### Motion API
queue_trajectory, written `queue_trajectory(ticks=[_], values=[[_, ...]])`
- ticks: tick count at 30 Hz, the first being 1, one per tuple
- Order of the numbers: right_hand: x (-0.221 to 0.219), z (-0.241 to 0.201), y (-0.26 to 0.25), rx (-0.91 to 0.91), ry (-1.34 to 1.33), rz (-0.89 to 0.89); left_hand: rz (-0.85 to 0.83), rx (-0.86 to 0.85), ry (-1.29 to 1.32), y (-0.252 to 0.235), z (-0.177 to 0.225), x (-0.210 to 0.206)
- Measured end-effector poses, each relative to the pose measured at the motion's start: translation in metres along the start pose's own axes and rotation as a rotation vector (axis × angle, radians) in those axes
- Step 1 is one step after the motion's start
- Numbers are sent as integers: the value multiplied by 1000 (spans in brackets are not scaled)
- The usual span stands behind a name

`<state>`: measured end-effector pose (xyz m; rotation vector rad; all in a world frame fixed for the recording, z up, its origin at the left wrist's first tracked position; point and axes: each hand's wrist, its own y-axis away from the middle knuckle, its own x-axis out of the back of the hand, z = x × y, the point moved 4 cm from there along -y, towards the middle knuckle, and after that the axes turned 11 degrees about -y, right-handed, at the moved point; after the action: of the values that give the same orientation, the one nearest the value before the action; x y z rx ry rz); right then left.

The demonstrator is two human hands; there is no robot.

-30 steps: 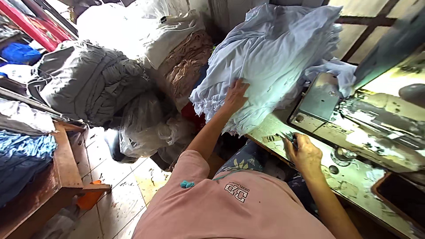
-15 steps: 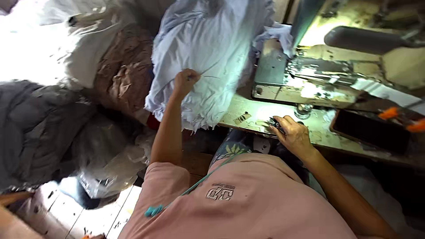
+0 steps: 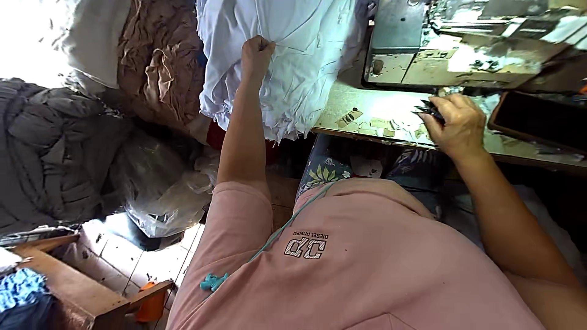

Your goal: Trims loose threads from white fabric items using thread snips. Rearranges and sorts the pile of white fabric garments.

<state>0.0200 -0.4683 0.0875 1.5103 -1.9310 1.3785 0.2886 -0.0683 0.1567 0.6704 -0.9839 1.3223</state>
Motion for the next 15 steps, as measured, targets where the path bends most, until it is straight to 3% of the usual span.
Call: queue_trajectory(ticks=[15], values=[[3,-4,0,74,-29,74,33,26,122,8,3,1]])
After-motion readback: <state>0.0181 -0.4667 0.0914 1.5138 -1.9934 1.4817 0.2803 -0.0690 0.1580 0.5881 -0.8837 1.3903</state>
